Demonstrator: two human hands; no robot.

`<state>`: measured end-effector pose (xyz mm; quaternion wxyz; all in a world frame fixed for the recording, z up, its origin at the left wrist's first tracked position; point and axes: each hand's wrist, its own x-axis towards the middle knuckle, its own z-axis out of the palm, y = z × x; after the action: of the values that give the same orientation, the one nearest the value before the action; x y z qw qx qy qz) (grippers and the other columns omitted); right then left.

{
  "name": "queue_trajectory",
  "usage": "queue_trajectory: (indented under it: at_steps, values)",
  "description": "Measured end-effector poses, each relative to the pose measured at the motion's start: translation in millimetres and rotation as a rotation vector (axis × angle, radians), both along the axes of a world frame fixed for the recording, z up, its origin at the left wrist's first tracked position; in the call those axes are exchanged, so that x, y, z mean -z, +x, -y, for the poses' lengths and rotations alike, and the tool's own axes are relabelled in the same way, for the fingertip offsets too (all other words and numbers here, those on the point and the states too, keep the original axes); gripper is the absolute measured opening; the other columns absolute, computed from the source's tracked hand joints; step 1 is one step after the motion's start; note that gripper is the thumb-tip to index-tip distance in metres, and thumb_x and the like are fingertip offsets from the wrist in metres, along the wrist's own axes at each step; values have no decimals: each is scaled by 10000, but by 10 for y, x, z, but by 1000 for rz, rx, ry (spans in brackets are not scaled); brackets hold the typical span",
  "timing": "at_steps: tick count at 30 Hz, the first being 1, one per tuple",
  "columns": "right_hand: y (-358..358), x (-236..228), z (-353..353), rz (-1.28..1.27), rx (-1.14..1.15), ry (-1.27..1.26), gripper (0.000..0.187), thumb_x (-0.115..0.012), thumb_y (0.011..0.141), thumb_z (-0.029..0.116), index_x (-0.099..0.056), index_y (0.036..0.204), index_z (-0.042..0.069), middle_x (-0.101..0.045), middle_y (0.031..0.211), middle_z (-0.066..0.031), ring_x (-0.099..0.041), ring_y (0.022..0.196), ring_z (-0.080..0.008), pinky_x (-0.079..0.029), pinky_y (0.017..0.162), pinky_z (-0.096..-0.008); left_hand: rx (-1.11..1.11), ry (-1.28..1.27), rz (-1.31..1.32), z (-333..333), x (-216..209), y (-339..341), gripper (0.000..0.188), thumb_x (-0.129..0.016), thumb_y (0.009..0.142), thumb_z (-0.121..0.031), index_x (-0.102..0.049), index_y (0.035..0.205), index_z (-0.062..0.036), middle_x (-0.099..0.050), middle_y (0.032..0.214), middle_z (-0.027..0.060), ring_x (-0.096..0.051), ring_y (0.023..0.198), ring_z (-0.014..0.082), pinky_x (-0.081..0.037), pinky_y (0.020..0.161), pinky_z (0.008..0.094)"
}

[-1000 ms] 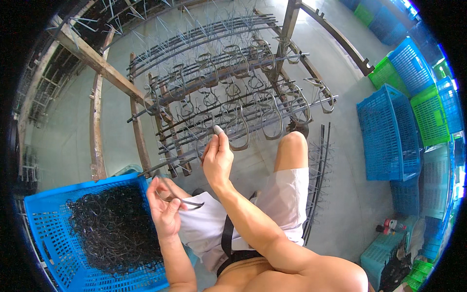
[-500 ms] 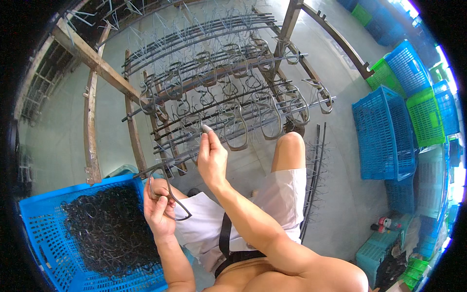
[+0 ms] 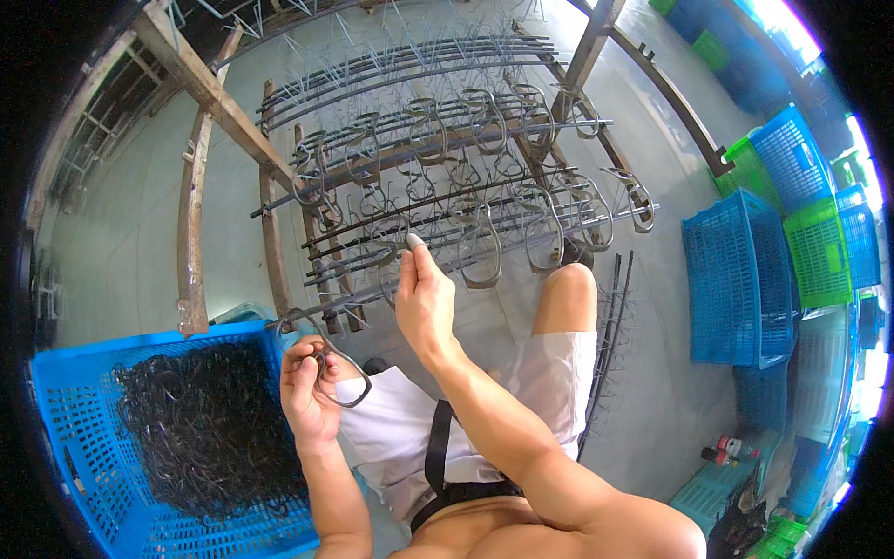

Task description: The person sits on a stool and repeatedly picks up small black wire loops from a blue basket. They attach each loop to a horizontal metal rod on a multi-tiered wooden rack, working one at a time.

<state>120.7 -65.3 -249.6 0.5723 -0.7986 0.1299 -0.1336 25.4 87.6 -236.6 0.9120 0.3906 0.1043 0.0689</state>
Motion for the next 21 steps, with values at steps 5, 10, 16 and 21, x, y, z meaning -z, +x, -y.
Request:
queue_trajectory:
  at_steps: [5, 10, 16, 21]
  values:
    - [-40, 97, -54, 141, 17, -59, 275, -496, 927, 126, -542, 1163, -8, -508, 604, -171, -433, 470, -191, -407, 482, -293, 12, -4, -85, 14, 2, 58, 150, -573, 851, -17, -516, 989, -29, -589, 963, 100, -620, 788, 181, -539, 712, 272]
    - [-8, 120, 78, -91, -37, 191, 309, -479, 939, 154, -518, 1192, -19, -486, 579, -99, -422, 486, -131, -384, 462, -276, -1, 16, -62, 31, -56, 91, 147, -585, 842, -15, -531, 979, -25, -599, 966, 110, -619, 792, 188, -536, 707, 276]
    - [-469, -216, 164, 282, -16, -631, 439, -588, 848, 127, -452, 1236, -26, -514, 941, -175, -524, 863, -272, -443, 756, -361, -27, 140, 25, 58, -23, 150, 158, -602, 836, -24, -564, 989, -32, -615, 981, 117, -597, 818, 153, -486, 723, 246]
    - [-642, -193, -155, -11, -491, 566, 310, -527, 914, 105, -483, 1195, -17, -529, 727, -51, -505, 622, -107, -441, 587, -245, -21, 232, -7, 226, -45, 295, 144, -602, 844, -41, -572, 984, -36, -618, 981, 67, -529, 751, 86, -428, 699, 211]
